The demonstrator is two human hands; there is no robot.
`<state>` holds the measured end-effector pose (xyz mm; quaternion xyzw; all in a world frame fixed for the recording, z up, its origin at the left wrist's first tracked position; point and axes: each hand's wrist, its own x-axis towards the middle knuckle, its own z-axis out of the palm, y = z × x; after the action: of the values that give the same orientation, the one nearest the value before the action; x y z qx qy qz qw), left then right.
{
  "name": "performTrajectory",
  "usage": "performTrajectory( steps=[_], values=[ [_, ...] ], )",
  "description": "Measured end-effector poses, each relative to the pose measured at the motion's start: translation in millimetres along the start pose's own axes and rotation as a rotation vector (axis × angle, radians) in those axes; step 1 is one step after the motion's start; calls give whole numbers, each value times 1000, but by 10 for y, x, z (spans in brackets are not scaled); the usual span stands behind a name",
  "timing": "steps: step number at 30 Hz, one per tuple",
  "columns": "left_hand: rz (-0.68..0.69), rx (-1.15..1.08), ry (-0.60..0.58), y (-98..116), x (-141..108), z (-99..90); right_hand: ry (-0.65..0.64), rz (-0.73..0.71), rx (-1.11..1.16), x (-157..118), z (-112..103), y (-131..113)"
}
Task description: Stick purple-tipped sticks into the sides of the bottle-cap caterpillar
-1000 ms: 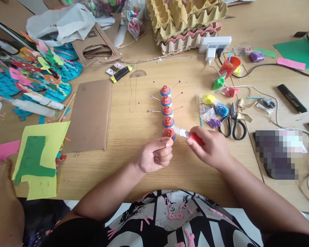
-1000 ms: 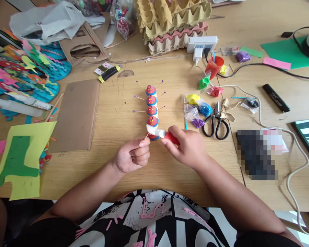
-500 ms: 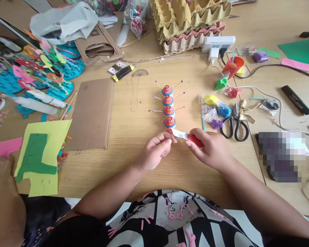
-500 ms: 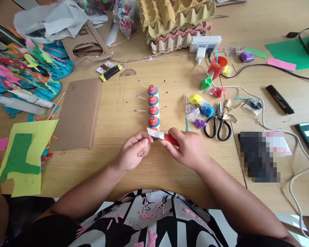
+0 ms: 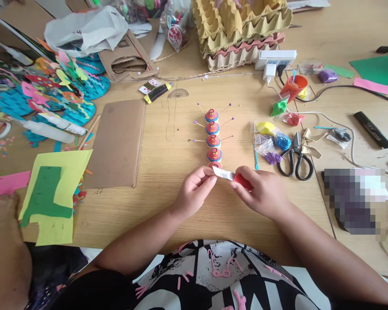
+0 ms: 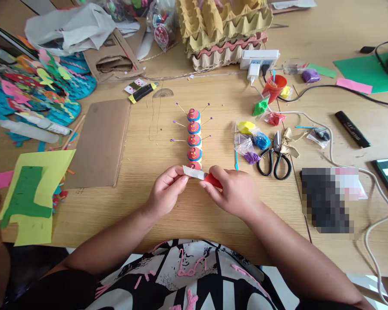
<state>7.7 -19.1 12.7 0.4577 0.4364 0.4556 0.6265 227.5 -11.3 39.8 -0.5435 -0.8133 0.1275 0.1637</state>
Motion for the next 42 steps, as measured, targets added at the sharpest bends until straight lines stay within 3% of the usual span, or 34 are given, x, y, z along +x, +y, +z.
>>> performTrajectory(
  steps=[11, 15, 18, 24, 30, 33, 37, 42],
  values=[
    [-24, 13, 23, -14, 2, -2, 22, 87, -37, 8, -1, -20],
    [-1, 30, 18, 1, -8, -1, -19, 39, 1, 11, -5, -24],
    [16, 61, 3, 12, -13, 1, 27, 90, -37, 10, -1, -23],
    [35, 103, 22, 34, -18, 15, 33, 55, -44, 3, 10, -25],
    [8, 28, 46, 51, -14, 29, 15, 7, -14, 0, 10, -26],
    [-44, -14, 8, 19, -13, 14, 65, 63, -44, -4, 13, -24],
    [-83, -91, -47, -22, -5, 1, 23, -2, -19, -9, 16, -26],
    [-101, -106, -27, -26, 2, 10, 52, 41, -43, -4, 13, -30]
  ],
)
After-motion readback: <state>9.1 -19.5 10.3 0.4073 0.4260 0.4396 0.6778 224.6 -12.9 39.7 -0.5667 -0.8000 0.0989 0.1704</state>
